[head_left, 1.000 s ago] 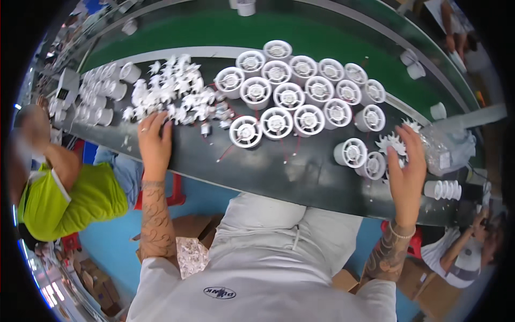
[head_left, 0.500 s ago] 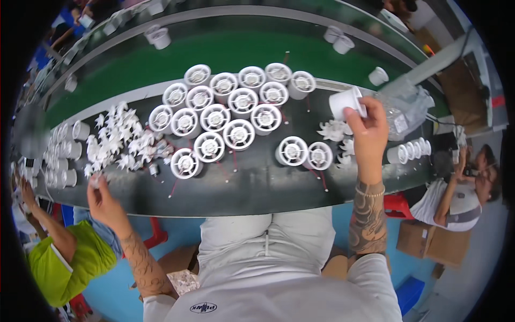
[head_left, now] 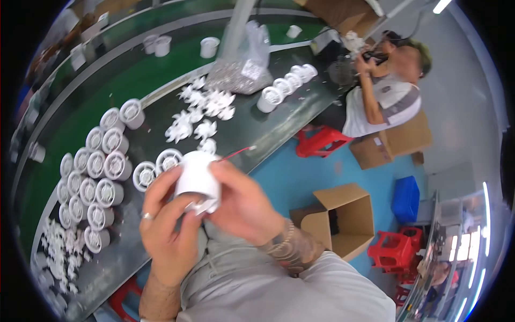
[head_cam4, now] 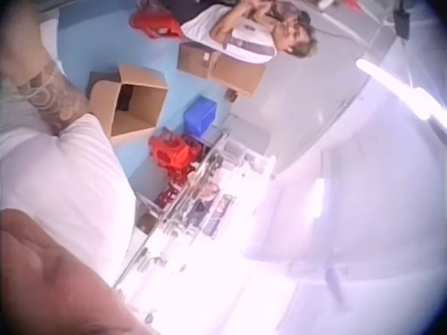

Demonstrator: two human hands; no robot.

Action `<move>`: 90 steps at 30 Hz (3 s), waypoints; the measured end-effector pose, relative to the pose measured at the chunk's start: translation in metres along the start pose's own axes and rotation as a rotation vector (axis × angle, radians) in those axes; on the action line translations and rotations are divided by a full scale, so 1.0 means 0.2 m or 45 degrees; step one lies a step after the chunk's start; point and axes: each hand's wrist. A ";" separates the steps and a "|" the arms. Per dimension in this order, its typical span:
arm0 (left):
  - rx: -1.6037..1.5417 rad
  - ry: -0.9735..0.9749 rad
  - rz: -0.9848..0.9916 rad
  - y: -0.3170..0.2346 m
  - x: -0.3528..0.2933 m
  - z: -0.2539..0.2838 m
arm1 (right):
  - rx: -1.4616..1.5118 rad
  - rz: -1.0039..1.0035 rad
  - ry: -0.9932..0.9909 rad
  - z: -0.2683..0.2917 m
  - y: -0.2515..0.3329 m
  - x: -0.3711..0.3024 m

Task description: The recorder is assembling small white plastic housings with electronic components on a production line.

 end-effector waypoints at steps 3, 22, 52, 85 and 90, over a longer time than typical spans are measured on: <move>0.008 0.083 -0.129 -0.01 0.04 -0.05 | -0.164 0.076 -0.047 0.03 0.06 -0.13; -0.311 -0.097 0.097 -0.04 -0.10 0.03 | -0.230 0.158 0.018 0.09 -0.02 -0.16; 0.283 0.199 0.069 0.01 -0.27 -0.01 | -1.927 0.815 -0.257 0.49 0.26 -0.03; 1.639 -0.794 0.724 0.64 -1.02 1.34 | -2.470 0.998 0.215 0.32 0.58 1.74; 1.331 -0.856 0.647 0.65 -1.03 1.32 | -1.059 0.457 0.169 0.10 0.47 1.21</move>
Point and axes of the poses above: each hand's wrist, its own x-axis towards the middle knuckle, its own z-axis out of the back of the hand, y = z × x, and after that the axes turned 5 degrees about x, right-handed
